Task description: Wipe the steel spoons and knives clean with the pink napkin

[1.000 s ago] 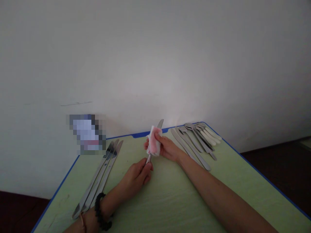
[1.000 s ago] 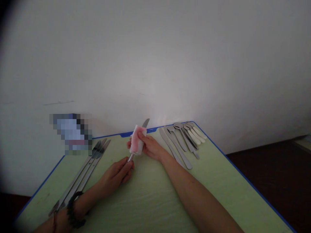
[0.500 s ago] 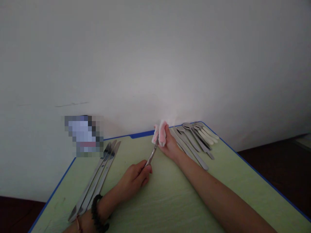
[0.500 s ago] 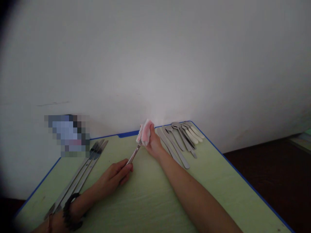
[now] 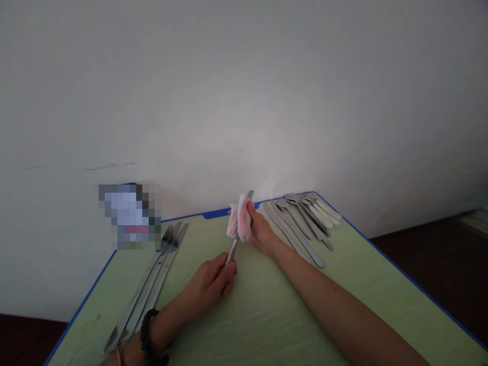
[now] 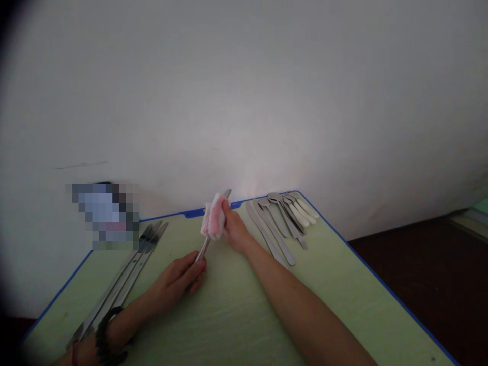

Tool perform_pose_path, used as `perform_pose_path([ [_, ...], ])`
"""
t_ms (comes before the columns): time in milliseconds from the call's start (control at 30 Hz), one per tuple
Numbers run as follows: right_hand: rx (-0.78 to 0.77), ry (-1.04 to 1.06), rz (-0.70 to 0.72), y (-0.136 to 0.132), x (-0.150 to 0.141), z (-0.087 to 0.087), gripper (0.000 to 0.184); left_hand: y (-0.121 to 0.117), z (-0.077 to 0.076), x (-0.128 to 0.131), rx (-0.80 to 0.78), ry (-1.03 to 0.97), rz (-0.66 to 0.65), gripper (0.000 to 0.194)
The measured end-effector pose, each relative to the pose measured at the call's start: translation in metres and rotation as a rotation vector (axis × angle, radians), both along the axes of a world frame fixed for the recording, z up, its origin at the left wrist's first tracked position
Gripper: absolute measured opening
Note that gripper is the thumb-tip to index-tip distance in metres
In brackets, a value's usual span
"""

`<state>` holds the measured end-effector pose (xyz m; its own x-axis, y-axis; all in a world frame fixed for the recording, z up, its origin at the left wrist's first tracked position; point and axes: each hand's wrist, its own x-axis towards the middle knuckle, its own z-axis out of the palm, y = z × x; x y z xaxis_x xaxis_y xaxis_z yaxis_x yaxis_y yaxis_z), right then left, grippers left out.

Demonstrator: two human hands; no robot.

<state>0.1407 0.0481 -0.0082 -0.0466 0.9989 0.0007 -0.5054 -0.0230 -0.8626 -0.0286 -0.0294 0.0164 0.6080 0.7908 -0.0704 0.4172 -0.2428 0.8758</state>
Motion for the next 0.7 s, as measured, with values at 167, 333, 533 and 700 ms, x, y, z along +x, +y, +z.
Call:
perform_pose_path([
  [167,-0.030,0.300,-0.113,0.008,0.008,0.007,0.048,-0.003,0.001,-0.004,0.100,0.073,-0.121,0.040],
  [333,-0.048,0.365,-0.087,0.008,0.015,0.005,0.044,-0.004,-0.001,-0.005,0.071,0.060,-0.130,0.038],
  [533,-0.066,0.310,-0.066,0.009,0.015,0.006,0.039,-0.004,-0.002,-0.005,0.087,0.075,-0.106,0.039],
  [700,-0.022,0.214,-0.011,0.005,0.012,0.009,0.043,-0.003,-0.001,-0.004,0.031,0.043,-0.101,0.037],
])
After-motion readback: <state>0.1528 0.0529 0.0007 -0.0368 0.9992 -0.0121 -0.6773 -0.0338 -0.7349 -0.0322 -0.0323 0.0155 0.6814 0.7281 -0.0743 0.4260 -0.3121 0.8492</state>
